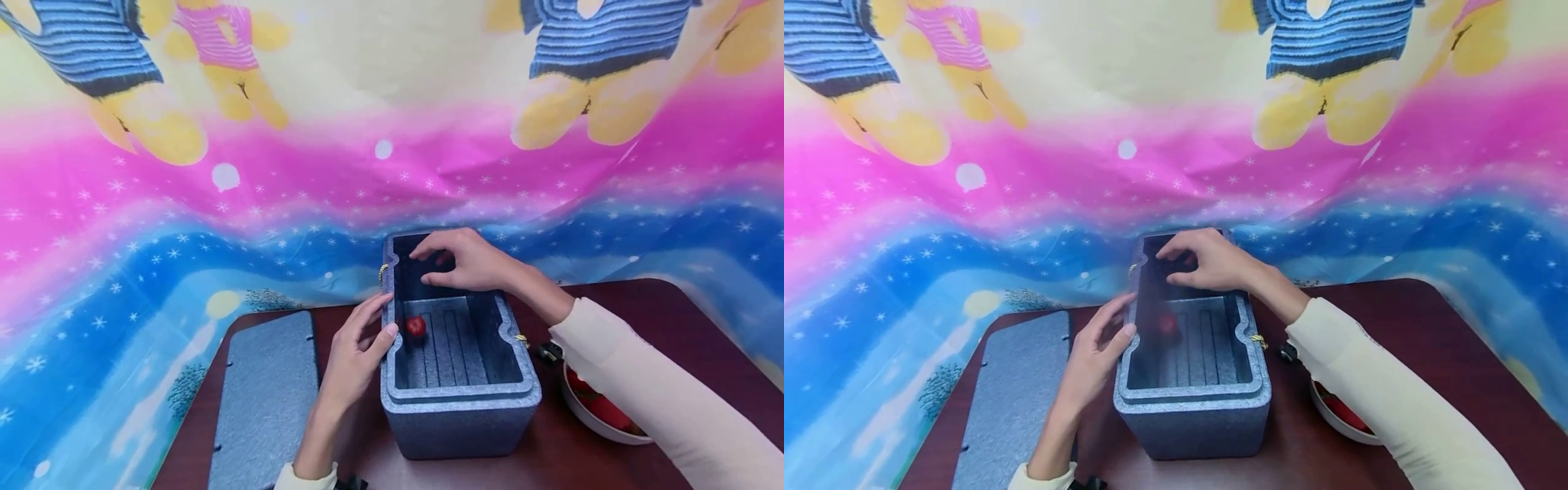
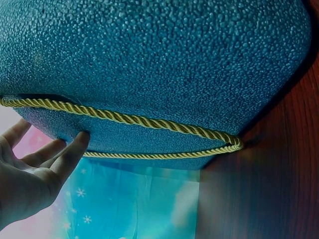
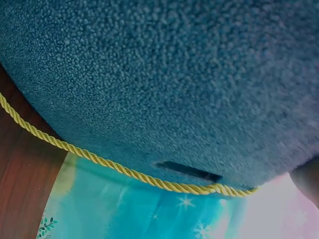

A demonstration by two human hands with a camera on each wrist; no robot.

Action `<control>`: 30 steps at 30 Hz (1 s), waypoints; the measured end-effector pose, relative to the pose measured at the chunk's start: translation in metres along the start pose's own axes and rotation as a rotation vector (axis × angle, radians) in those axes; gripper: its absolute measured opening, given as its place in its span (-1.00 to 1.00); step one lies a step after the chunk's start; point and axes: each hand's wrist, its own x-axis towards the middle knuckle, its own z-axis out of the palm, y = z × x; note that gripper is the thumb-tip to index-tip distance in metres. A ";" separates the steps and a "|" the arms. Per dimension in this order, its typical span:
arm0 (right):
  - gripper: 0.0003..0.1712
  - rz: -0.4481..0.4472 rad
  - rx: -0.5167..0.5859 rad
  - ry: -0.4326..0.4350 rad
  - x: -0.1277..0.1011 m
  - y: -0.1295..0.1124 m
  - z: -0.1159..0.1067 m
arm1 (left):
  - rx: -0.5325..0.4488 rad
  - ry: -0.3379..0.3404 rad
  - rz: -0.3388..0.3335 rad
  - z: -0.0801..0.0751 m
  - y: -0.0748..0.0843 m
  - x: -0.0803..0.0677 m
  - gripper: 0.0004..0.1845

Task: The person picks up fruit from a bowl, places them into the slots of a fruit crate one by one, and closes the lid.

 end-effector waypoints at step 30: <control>-0.20 0.176 -0.170 0.243 -0.159 -0.026 -0.065 | 0.005 -0.006 0.029 -0.001 -0.003 0.001 -0.48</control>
